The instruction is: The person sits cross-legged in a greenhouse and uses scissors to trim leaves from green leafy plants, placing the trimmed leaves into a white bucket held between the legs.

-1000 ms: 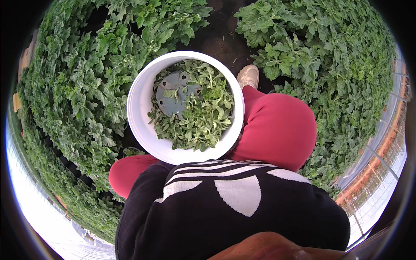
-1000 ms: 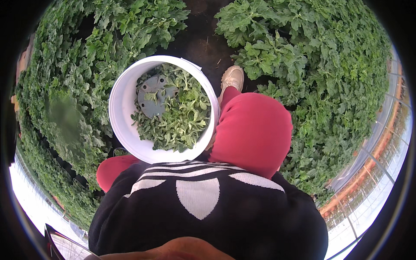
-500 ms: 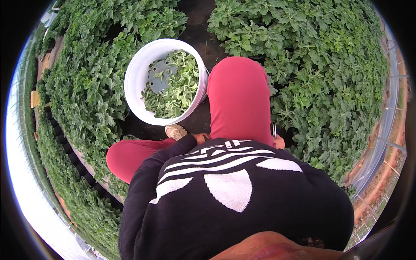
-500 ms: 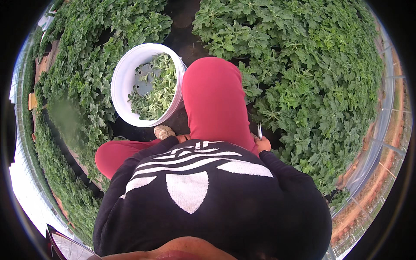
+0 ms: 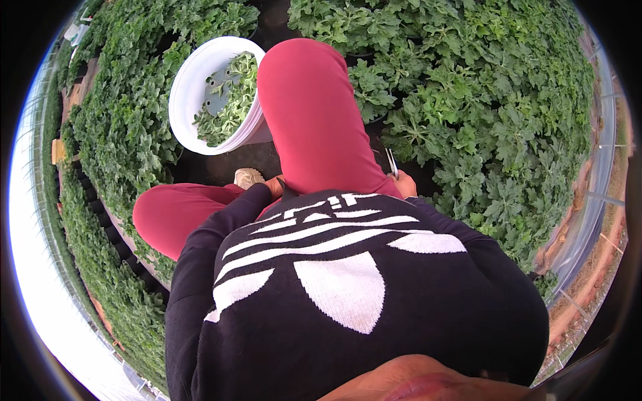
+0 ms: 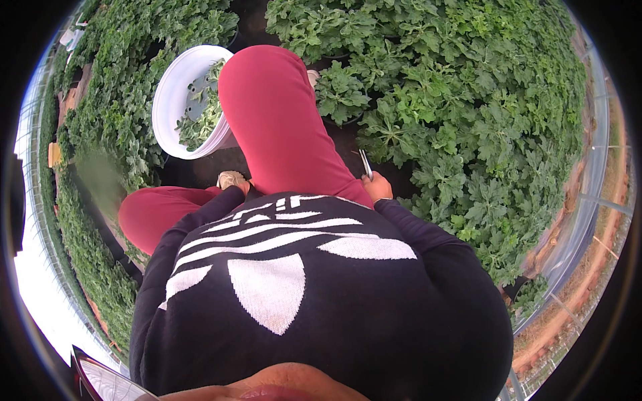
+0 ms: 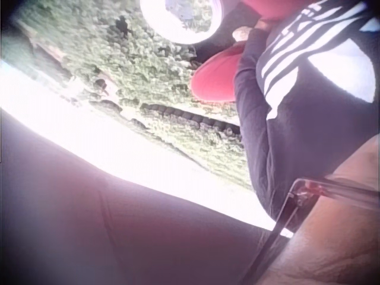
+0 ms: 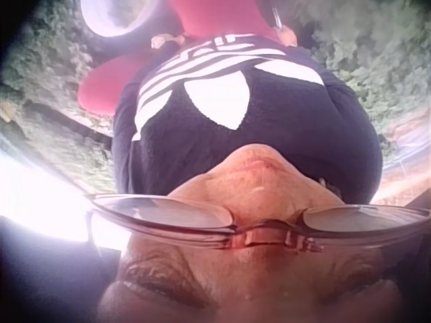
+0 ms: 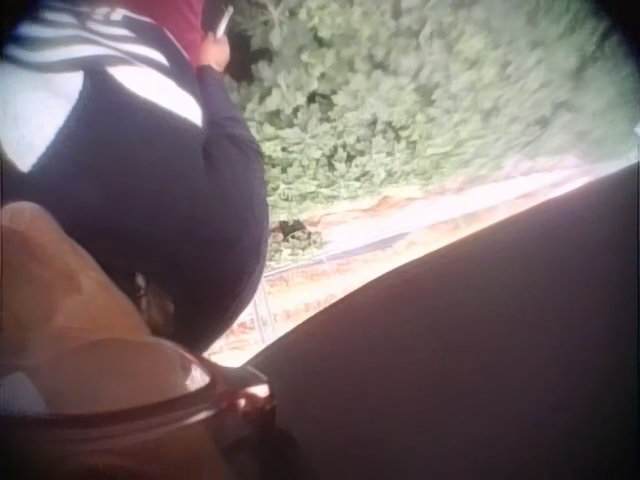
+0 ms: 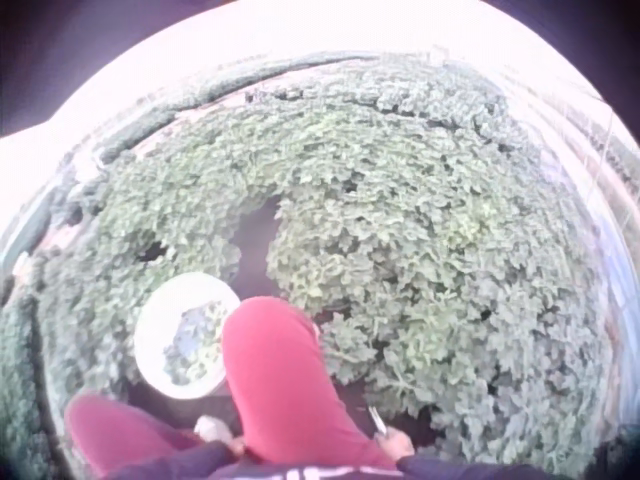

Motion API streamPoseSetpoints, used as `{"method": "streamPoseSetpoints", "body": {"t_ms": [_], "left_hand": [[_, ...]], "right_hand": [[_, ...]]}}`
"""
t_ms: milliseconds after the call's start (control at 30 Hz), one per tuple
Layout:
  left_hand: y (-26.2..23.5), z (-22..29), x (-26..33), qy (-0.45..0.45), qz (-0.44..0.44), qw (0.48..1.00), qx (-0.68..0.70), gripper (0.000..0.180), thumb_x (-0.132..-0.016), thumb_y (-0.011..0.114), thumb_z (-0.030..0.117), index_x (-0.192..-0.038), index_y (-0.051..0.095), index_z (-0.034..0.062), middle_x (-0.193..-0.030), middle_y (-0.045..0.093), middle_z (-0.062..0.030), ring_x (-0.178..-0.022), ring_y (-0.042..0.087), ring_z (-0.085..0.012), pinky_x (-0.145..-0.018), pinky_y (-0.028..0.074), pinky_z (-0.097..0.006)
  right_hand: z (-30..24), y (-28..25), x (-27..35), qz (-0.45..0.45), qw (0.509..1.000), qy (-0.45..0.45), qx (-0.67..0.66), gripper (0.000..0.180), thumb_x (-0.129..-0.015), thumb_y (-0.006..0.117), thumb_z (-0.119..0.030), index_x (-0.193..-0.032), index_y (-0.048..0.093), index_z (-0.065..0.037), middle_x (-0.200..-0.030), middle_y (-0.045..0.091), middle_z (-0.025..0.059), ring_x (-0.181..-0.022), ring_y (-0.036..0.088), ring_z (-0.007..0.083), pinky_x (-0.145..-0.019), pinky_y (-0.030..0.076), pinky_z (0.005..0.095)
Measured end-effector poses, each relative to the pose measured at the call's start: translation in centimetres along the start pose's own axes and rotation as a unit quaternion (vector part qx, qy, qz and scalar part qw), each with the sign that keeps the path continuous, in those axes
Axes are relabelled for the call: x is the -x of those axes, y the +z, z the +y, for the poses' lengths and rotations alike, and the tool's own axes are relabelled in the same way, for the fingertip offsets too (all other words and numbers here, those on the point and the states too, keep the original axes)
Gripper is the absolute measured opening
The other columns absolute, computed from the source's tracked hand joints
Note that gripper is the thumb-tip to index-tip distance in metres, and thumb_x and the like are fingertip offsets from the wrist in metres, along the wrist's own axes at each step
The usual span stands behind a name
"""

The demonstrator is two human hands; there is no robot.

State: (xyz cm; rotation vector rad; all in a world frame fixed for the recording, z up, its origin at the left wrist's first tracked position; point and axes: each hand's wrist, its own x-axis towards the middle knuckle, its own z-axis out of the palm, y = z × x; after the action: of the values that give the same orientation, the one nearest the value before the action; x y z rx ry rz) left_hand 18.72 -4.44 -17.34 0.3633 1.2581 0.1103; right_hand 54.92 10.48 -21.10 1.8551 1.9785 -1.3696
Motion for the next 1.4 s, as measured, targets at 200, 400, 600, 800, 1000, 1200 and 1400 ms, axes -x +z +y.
{"method": "streamPoseSetpoints", "body": {"t_ms": [200, 400, 600, 800, 1000, 1200, 1400], "left_hand": [[-0.1, -1.9, -0.1, 0.029, 0.026, 0.998, 0.04, 0.034, -0.096, 0.058, 0.038, -0.095, 0.072, 0.0077, -0.083, 0.07, -0.0086, -0.073, 0.064, -0.0218, -0.064, 0.051, -0.04], [-1.4, -6.7, -4.1, 0.014, 0.028, 0.998, 0.056, 0.035, -0.096, 0.058, 0.04, -0.094, 0.073, 0.0078, -0.081, 0.07, -0.0082, -0.072, 0.064, -0.0214, -0.062, 0.051, -0.039], [-1.8, -7.6, -6.7, 0.054, -0.069, 0.996, 0.006, 0.026, -0.094, 0.057, 0.014, -0.114, 0.071, 0.0055, -0.111, 0.071, -0.0115, -0.093, 0.066, -0.0212, -0.082, 0.052, -0.037], [-3.3, -3.8, -2.0, 0.041, -0.16, 0.979, 0.119, 0.027, -0.097, 0.057, 0.019, -0.113, 0.07, 0.0022, -0.108, 0.071, -0.0113, -0.095, 0.067, -0.0195, -0.085, 0.052, -0.035], [-7.8, -4.2, 2.1, 0.017, -0.136, 0.976, 0.167, 0.028, -0.098, 0.056, 0.02, -0.113, 0.069, 0.0013, -0.107, 0.072, -0.011, -0.096, 0.067, -0.0192, -0.085, 0.052, -0.034], [-12.7, -6.1, 10.2, -0.038, -0.047, 0.986, 0.158, 0.029, -0.099, 0.056, 0.021, -0.113, 0.069, 0.0003, -0.106, 0.072, -0.0108, -0.097, 0.067, -0.0189, -0.086, 0.052, -0.034], [-16.6, -9.7, 16.4, -0.081, 0.064, 0.988, 0.118, 0.03, -0.099, 0.055, 0.022, -0.113, 0.068, -0.0006, -0.105, 0.072, -0.0105, -0.098, 0.067, -0.0187, -0.087, 0.051, -0.033]], "right_hand": [[2.9, -0.1, -3.6, -0.147, 0.983, -0.048, 0.097, 0.052, -0.085, 0.064, -0.049, -0.113, 0.066, -0.006, -0.108, 0.07, 0.0245, -0.105, 0.065, 0.0449, -0.087, 0.051, 0.0476], [-3.7, -6.6, 0.4, -0.253, 0.933, -0.052, 0.249, 0.058, -0.083, 0.063, -0.051, -0.122, 0.065, -0.008, -0.112, 0.069, 0.0226, -0.108, 0.065, 0.0432, -0.087, 0.052, 0.0483], [-16.9, -5.1, 1.8, -0.291, 0.877, -0.125, 0.36, 0.051, -0.086, 0.062, -0.048, -0.122, 0.067, -0.012, -0.115, 0.07, 0.0162, -0.109, 0.065, 0.0375, -0.087, 0.052, 0.048], [-32.9, -1.6, -6.1, -0.303, 0.788, -0.198, 0.498, 0.044, -0.088, 0.062, -0.044, -0.122, 0.069, -0.016, -0.117, 0.07, 0.0097, -0.11, 0.066, 0.0317, -0.087, 0.053, 0.0476], [-44.6, 4.8, -17.6, -0.304, 0.641, -0.271, 0.651, 0.039, -0.091, 0.061, -0.041, -0.122, 0.071, -0.02, -0.119, 0.071, 0.0032, -0.111, 0.067, 0.0259, -0.086, 0.054, 0.0472], [-43.4, 8.6, -25.4, -0.305, 0.531, -0.26, 0.746, 0.034, -0.093, 0.061, -0.038, -0.122, 0.073, -0.025, -0.122, 0.071, -0.0033, -0.112, 0.067, 0.0201, -0.086, 0.055, 0.0469], [-34.9, 12.6, -31.1, -0.329, 0.482, -0.234, 0.778, 0.036, -0.095, 0.058, -0.038, -0.121, 0.074, -0.02, -0.122, 0.072, 0.0028, -0.112, 0.069, 0.0245, -0.086, 0.056, 0.0477]]}}
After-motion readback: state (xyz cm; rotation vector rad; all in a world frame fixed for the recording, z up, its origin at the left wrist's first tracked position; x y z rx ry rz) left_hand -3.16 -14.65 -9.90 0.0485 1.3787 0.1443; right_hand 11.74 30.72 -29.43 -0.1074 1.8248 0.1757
